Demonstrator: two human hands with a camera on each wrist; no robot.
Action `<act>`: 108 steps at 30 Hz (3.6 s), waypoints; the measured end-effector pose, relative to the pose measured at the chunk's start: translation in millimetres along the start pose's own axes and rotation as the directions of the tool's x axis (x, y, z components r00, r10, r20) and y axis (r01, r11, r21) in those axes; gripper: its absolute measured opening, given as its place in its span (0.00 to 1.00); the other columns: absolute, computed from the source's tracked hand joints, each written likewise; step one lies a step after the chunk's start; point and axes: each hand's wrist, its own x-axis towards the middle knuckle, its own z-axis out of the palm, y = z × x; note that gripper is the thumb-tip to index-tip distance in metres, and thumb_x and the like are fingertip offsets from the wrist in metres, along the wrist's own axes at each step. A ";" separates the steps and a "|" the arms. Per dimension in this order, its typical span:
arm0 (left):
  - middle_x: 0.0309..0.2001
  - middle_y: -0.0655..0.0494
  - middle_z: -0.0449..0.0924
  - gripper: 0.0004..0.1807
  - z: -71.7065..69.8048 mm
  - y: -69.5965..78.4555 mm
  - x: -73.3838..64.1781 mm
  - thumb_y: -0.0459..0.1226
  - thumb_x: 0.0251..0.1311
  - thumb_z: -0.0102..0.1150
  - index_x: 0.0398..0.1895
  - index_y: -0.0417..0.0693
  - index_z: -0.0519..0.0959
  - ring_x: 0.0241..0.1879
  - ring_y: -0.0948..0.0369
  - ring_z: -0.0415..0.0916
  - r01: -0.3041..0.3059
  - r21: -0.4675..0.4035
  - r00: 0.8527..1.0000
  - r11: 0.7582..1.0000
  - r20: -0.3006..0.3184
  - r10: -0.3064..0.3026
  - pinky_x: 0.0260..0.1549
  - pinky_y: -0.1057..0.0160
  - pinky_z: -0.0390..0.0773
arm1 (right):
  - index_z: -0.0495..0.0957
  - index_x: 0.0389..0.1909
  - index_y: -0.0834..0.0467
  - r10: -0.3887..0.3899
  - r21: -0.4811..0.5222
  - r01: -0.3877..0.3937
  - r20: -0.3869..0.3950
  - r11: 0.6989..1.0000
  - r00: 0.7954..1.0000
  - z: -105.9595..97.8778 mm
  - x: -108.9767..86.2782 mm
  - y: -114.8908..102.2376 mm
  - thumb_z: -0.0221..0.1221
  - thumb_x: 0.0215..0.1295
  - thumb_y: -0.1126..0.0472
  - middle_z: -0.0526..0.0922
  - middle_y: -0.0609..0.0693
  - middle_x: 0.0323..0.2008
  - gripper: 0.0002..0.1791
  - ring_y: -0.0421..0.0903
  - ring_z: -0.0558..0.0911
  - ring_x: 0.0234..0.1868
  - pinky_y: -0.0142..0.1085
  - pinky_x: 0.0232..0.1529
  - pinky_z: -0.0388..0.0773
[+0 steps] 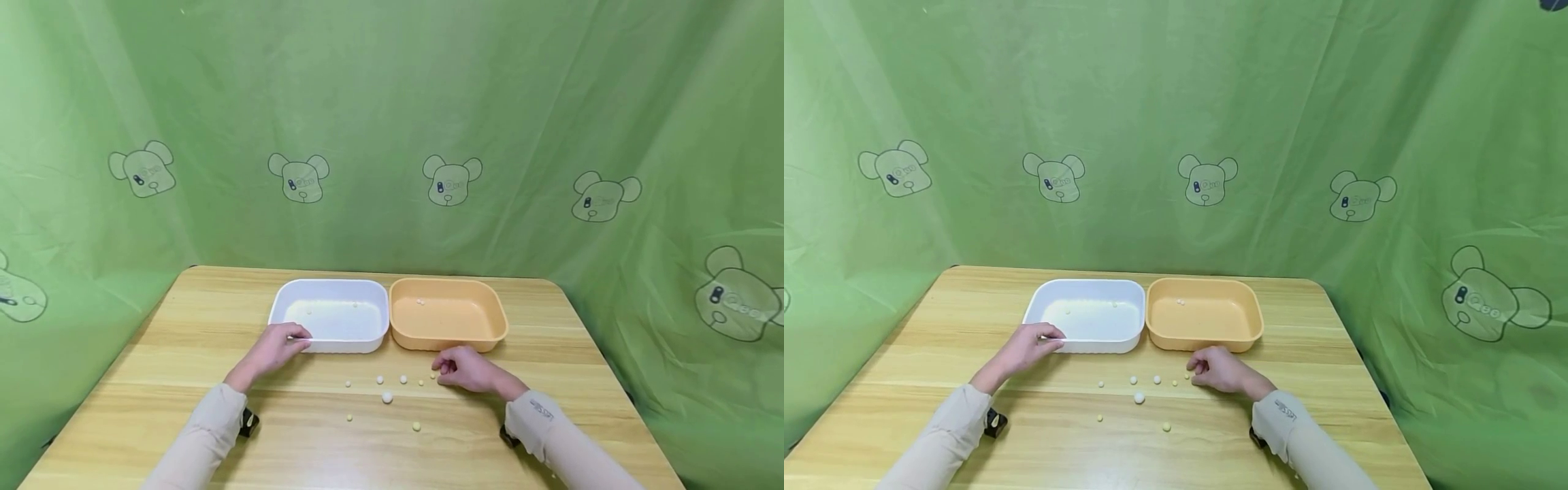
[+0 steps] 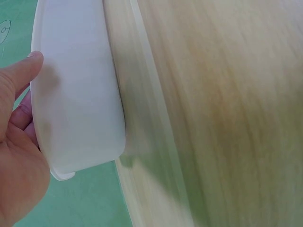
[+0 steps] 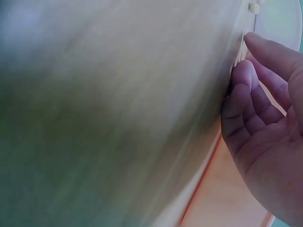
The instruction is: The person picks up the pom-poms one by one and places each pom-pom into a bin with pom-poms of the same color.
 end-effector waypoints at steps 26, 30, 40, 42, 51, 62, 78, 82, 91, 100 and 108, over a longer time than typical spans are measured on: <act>0.33 0.61 0.82 0.02 2.4 -4.8 1.1 0.34 0.57 0.64 0.34 0.48 0.83 0.36 0.61 0.79 -0.028 0.012 0.999 1.000 -0.024 0.028 0.41 0.59 0.78 | 0.81 0.30 0.54 -0.054 -0.024 0.056 0.049 0.998 0.997 -0.5 10.8 -2.0 0.66 0.54 0.68 0.74 0.41 0.22 0.06 0.34 0.72 0.25 0.28 0.28 0.71; 0.33 0.61 0.82 0.03 1.8 -3.7 0.4 0.33 0.57 0.64 0.34 0.48 0.83 0.36 0.61 0.79 -0.010 0.006 1.000 1.000 -0.018 0.011 0.41 0.60 0.79 | 0.81 0.30 0.54 -0.062 -0.024 0.064 0.054 0.998 0.997 0.0 11.9 -1.5 0.65 0.54 0.68 0.74 0.41 0.22 0.06 0.34 0.72 0.25 0.28 0.28 0.71; 0.33 0.60 0.82 0.03 1.1 -2.3 -0.6 0.34 0.57 0.63 0.35 0.47 0.83 0.36 0.61 0.79 0.001 -0.008 1.000 1.000 -0.013 -0.001 0.41 0.60 0.78 | 0.80 0.29 0.53 -0.057 -0.047 0.060 0.063 0.997 0.996 -0.2 11.9 -4.5 0.65 0.56 0.66 0.75 0.39 0.22 0.05 0.33 0.72 0.25 0.28 0.27 0.72; 0.33 0.61 0.82 0.03 1.4 -2.8 -0.8 0.34 0.57 0.63 0.35 0.47 0.83 0.36 0.61 0.79 0.003 -0.005 1.000 1.000 -0.013 -0.003 0.41 0.60 0.78 | 0.80 0.29 0.53 -0.055 -0.047 0.058 0.069 0.997 0.996 -0.4 11.5 -4.7 0.65 0.56 0.66 0.75 0.40 0.22 0.05 0.33 0.72 0.25 0.29 0.27 0.72; 0.33 0.60 0.82 0.03 1.8 -3.5 1.0 0.34 0.57 0.64 0.34 0.47 0.83 0.36 0.60 0.79 -0.017 -0.002 1.000 1.000 -0.024 0.017 0.41 0.59 0.78 | 0.79 0.28 0.55 -0.039 -0.038 0.042 0.079 0.998 0.996 -3.7 10.1 -8.6 0.63 0.56 0.66 0.76 0.40 0.23 0.04 0.34 0.74 0.26 0.29 0.27 0.73; 0.33 0.60 0.82 0.03 2.1 -3.9 0.8 0.34 0.58 0.63 0.34 0.48 0.83 0.37 0.60 0.79 -0.015 -0.001 1.000 1.000 -0.015 0.015 0.43 0.59 0.78 | 0.82 0.31 0.57 -0.019 -0.008 0.019 0.043 1.000 0.999 -17.2 10.8 -25.5 0.64 0.56 0.68 0.80 0.43 0.26 0.03 0.37 0.77 0.28 0.31 0.31 0.77; 0.33 0.59 0.82 0.03 4.2 -3.9 0.8 0.33 0.57 0.63 0.34 0.46 0.83 0.36 0.60 0.79 -0.023 -0.012 0.999 1.000 -0.038 0.023 0.42 0.58 0.78 | 0.82 0.32 0.58 -0.060 0.062 0.060 -0.003 0.996 0.998 -33.8 27.2 -48.6 0.64 0.58 0.66 0.82 0.45 0.28 0.02 0.38 0.78 0.30 0.32 0.35 0.78; 0.33 0.60 0.82 0.03 5.6 -5.2 1.1 0.33 0.56 0.64 0.34 0.47 0.83 0.36 0.60 0.79 -0.018 -0.011 0.999 1.000 -0.039 0.018 0.41 0.58 0.78 | 0.82 0.32 0.56 -0.057 0.093 0.059 -0.028 0.994 0.998 -37.5 32.3 -54.1 0.64 0.58 0.66 0.82 0.46 0.29 0.03 0.39 0.79 0.31 0.33 0.36 0.78; 0.33 0.59 0.82 0.03 4.1 -3.9 1.0 0.33 0.57 0.63 0.35 0.47 0.83 0.37 0.59 0.79 -0.002 -0.016 1.000 1.000 -0.026 0.002 0.42 0.56 0.78 | 0.81 0.34 0.59 -0.028 0.104 0.034 -0.054 0.994 0.998 -42.0 45.3 -66.4 0.64 0.59 0.62 0.80 0.42 0.28 0.04 0.40 0.78 0.31 0.33 0.36 0.77; 0.34 0.59 0.83 0.04 3.5 -4.1 0.9 0.34 0.57 0.63 0.35 0.48 0.84 0.37 0.60 0.79 0.012 -0.010 1.000 1.000 -0.018 -0.013 0.43 0.56 0.78 | 0.81 0.34 0.61 -0.052 0.111 0.060 -0.067 0.992 0.996 -42.5 61.0 -75.2 0.63 0.59 0.65 0.81 0.43 0.28 0.04 0.41 0.77 0.31 0.34 0.35 0.76; 0.34 0.59 0.83 0.04 1.9 -4.6 1.9 0.35 0.57 0.63 0.35 0.48 0.84 0.37 0.60 0.79 0.036 -0.016 0.999 0.999 -0.005 -0.036 0.42 0.57 0.78 | 0.81 0.35 0.60 -0.020 0.100 0.027 -0.070 0.995 0.997 -43.1 76.4 -85.0 0.63 0.59 0.64 0.80 0.44 0.28 0.04 0.42 0.78 0.33 0.35 0.37 0.76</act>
